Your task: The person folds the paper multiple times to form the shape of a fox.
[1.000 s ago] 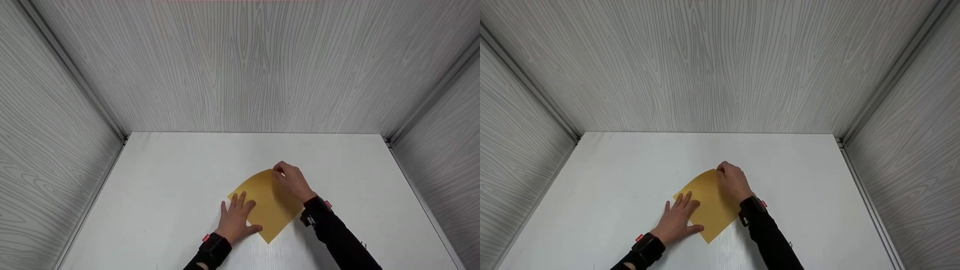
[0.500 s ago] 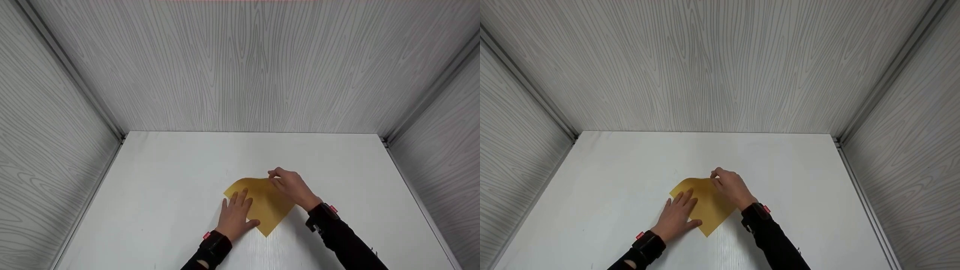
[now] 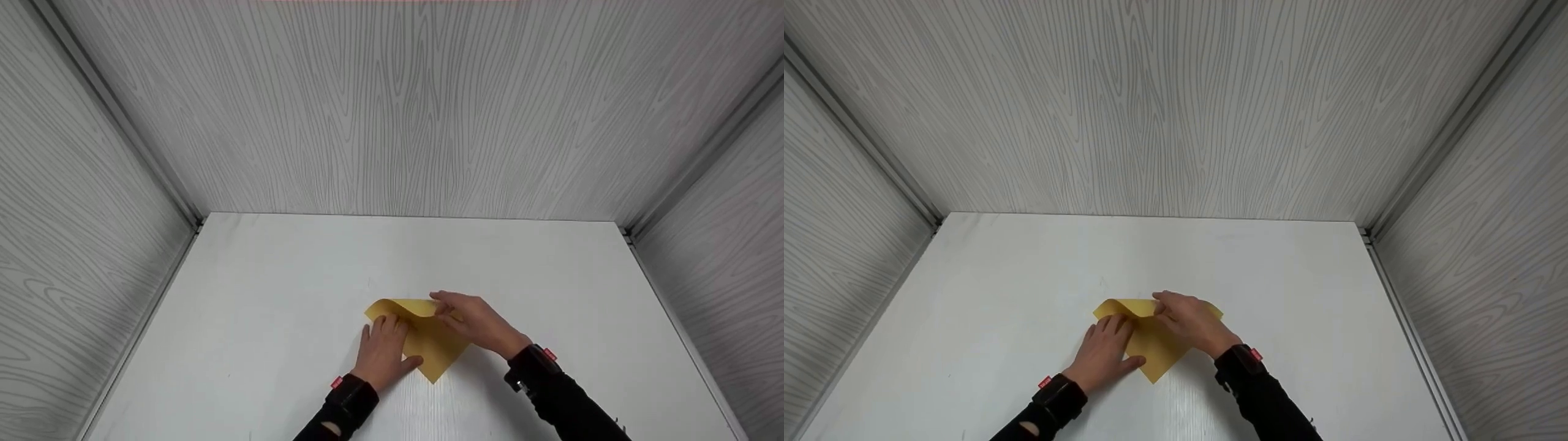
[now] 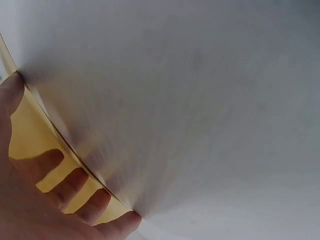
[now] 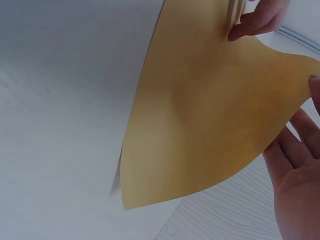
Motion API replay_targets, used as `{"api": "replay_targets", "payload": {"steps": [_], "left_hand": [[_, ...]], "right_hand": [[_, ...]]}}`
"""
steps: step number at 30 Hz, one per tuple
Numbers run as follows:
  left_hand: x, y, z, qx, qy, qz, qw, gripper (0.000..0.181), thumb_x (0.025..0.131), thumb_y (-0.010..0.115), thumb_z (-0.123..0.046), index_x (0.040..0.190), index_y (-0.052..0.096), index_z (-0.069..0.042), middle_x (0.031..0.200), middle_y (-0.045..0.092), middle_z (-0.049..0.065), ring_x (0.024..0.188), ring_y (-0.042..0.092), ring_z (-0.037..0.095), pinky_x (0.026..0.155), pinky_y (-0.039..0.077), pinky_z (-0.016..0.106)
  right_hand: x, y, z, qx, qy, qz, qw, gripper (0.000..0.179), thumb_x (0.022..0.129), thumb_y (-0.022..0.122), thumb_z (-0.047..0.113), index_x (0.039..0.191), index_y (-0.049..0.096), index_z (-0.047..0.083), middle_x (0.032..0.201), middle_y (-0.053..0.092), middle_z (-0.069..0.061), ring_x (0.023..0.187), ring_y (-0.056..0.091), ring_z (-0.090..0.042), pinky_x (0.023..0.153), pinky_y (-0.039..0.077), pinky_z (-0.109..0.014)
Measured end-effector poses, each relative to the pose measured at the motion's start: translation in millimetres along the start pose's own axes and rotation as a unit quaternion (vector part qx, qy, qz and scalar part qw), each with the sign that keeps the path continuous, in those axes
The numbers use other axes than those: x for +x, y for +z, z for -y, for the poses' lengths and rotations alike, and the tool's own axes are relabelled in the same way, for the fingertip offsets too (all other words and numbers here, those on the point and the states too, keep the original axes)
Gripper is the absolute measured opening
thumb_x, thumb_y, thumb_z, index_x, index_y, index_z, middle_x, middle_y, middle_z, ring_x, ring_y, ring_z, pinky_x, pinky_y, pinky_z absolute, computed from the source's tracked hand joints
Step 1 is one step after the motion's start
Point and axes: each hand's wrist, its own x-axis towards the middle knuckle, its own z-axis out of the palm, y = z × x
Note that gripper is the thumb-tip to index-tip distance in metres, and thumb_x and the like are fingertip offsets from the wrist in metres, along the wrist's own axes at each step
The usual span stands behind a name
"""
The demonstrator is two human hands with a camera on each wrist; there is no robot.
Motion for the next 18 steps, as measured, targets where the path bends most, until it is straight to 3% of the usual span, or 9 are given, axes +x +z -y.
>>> {"api": "replay_targets", "payload": {"steps": [6, 11, 13, 18], "left_hand": [[-2.2, -1.4, 0.1, -0.033, -0.008, 0.036, 0.9988, 0.073, 0.085, 0.082, -0.057, 0.14, 0.058, -0.014, 0.158, 0.046, 0.014, 0.153, 0.038, 0.044, 0.117, 0.032, 0.077], [-7.8, -4.1, 4.9, -0.017, 0.005, 0.067, 0.9976, 0.082, 0.086, 0.079, -0.06, 0.149, 0.053, -0.014, 0.168, 0.039, 0.015, 0.159, 0.031, 0.044, 0.12, 0.028, 0.077], [-9.6, -5.8, 6.6, -0.011, 0.011, 0.076, 0.997, 0.084, 0.087, 0.078, -0.06, 0.152, 0.052, -0.014, 0.17, 0.038, 0.015, 0.159, 0.031, 0.044, 0.122, 0.028, 0.075], [-11.3, -7.7, 9.2, -0.005, 0.016, 0.089, 0.9959, 0.085, 0.089, 0.074, -0.064, 0.156, 0.05, -0.017, 0.171, 0.038, 0.014, 0.16, 0.031, 0.042, 0.123, 0.027, 0.073]], "right_hand": [[-6.6, 4.2, -9.1, -0.019, -0.005, 0.009, 0.9998, 0.043, 0.097, 0.072, 0.003, 0.139, 0.064, 0.003, 0.11, 0.081, -0.006, 0.112, 0.075, -0.024, 0.106, 0.057, -0.048], [-12.7, 8.8, -12.2, -0.051, -0.031, 0.015, 0.9981, 0.012, 0.096, 0.074, 0.006, 0.107, 0.076, 0.01, 0.141, 0.07, -0.015, 0.141, 0.06, -0.037, 0.114, 0.05, -0.052], [-16.3, 10.2, -11.8, -0.058, -0.034, 0.018, 0.9975, 0.006, 0.096, 0.074, 0.008, 0.1, 0.076, 0.011, 0.149, 0.063, -0.017, 0.145, 0.055, -0.04, 0.114, 0.05, -0.053], [-25.3, 14.7, -10.4, -0.087, -0.045, 0.023, 0.9949, 0.004, 0.096, 0.076, 0.01, 0.099, 0.075, 0.013, 0.154, 0.06, -0.015, 0.15, 0.05, -0.038, 0.114, 0.051, -0.05]]}}
